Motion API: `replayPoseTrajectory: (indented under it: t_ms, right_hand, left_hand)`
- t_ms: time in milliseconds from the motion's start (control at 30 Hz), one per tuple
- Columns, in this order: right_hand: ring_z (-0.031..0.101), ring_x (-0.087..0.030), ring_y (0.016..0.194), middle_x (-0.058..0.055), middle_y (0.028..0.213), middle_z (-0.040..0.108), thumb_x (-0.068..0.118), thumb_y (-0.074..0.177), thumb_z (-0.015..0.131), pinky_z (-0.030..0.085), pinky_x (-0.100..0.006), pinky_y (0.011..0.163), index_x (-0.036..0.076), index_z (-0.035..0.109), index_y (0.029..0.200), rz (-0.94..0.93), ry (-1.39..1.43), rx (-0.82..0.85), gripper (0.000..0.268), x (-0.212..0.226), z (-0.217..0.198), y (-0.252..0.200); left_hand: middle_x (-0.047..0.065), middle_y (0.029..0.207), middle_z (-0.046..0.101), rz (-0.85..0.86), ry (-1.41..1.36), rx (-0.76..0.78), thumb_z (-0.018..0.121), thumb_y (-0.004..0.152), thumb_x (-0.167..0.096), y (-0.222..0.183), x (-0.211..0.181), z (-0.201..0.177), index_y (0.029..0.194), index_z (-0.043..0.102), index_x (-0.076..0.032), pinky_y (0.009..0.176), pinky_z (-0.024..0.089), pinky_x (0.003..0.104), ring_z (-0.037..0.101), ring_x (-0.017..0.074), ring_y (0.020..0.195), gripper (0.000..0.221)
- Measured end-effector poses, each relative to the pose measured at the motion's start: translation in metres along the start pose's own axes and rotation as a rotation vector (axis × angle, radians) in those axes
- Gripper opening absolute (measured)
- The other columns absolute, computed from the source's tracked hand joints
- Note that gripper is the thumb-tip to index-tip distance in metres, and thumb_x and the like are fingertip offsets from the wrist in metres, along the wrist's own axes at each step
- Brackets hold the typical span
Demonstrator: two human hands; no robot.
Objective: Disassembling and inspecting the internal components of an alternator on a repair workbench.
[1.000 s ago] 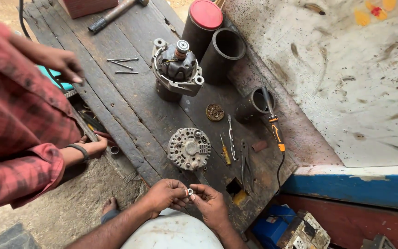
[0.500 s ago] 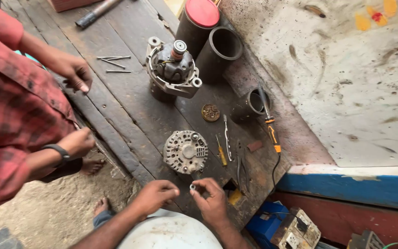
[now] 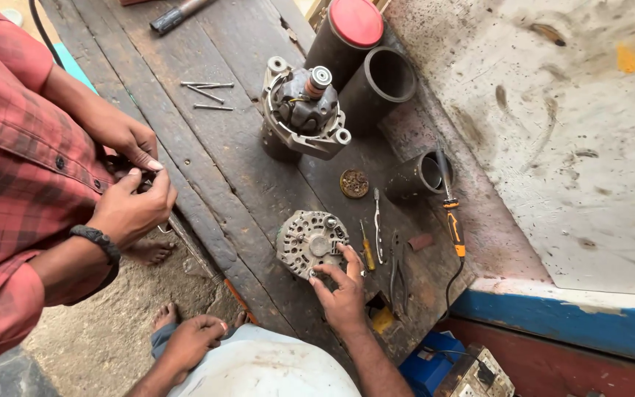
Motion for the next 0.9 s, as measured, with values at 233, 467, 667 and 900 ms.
replayPoseTrajectory:
  t_ms: [233, 467, 667, 900]
  right_hand:
    - [0.027, -0.037, 0.151, -0.015, 0.156, 0.038, 0.016, 0.078, 0.085, 0.026, -0.053, 0.121, 0.014, 0.077, 0.102, 0.105, -0.029, 0.094, 0.026, -0.006, 0.008, 0.002]
    - [0.026, -0.037, 0.152, -0.016, 0.157, 0.040, 0.014, 0.081, 0.081, 0.026, -0.054, 0.122, 0.013, 0.078, 0.102, 0.077, -0.031, 0.103, 0.021, -0.008, 0.011, 0.002]
    - [0.027, -0.036, 0.152, -0.016, 0.157, 0.040, 0.015, 0.079, 0.082, 0.028, -0.053, 0.121, 0.013, 0.079, 0.100, 0.076, -0.034, 0.099, 0.020, -0.009, 0.012, 0.003]
    - [0.026, -0.036, 0.152, -0.016, 0.158, 0.039, 0.015, 0.079, 0.082, 0.029, -0.053, 0.121, 0.013, 0.079, 0.099, 0.091, -0.019, 0.104, 0.021, -0.008, 0.012, 0.004]
  left_hand:
    - [0.006, 0.093, 0.074, -0.149, 0.044, 0.012, 0.069, 0.094, -0.023, -0.014, -0.022, 0.005, 0.109, 0.076, -0.004, 0.078, 0.056, 0.031, 0.067, 0.0143, 0.084, 0.025]
    - [0.007, 0.089, 0.074, -0.084, -0.012, 0.031, 0.070, 0.091, -0.020, -0.005, -0.022, 0.014, 0.106, 0.075, -0.002, 0.073, 0.053, 0.029, 0.065, 0.0150, 0.079, 0.025]
    - [0.007, 0.088, 0.074, -0.098, 0.000, 0.031, 0.070, 0.090, -0.020, -0.004, -0.018, 0.011, 0.107, 0.075, -0.002, 0.074, 0.054, 0.029, 0.065, 0.0150, 0.079, 0.026]
    - [0.007, 0.088, 0.074, -0.109, 0.003, 0.027, 0.071, 0.091, -0.021, -0.004, -0.020, 0.011, 0.107, 0.075, -0.001, 0.074, 0.054, 0.029, 0.065, 0.0144, 0.078, 0.026]
Point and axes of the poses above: each hand's wrist, its own y-axis towards the middle knuckle, its own z-axis out of the palm, x = y × z, the point moved 10 cm from there along y, towards the middle knuckle
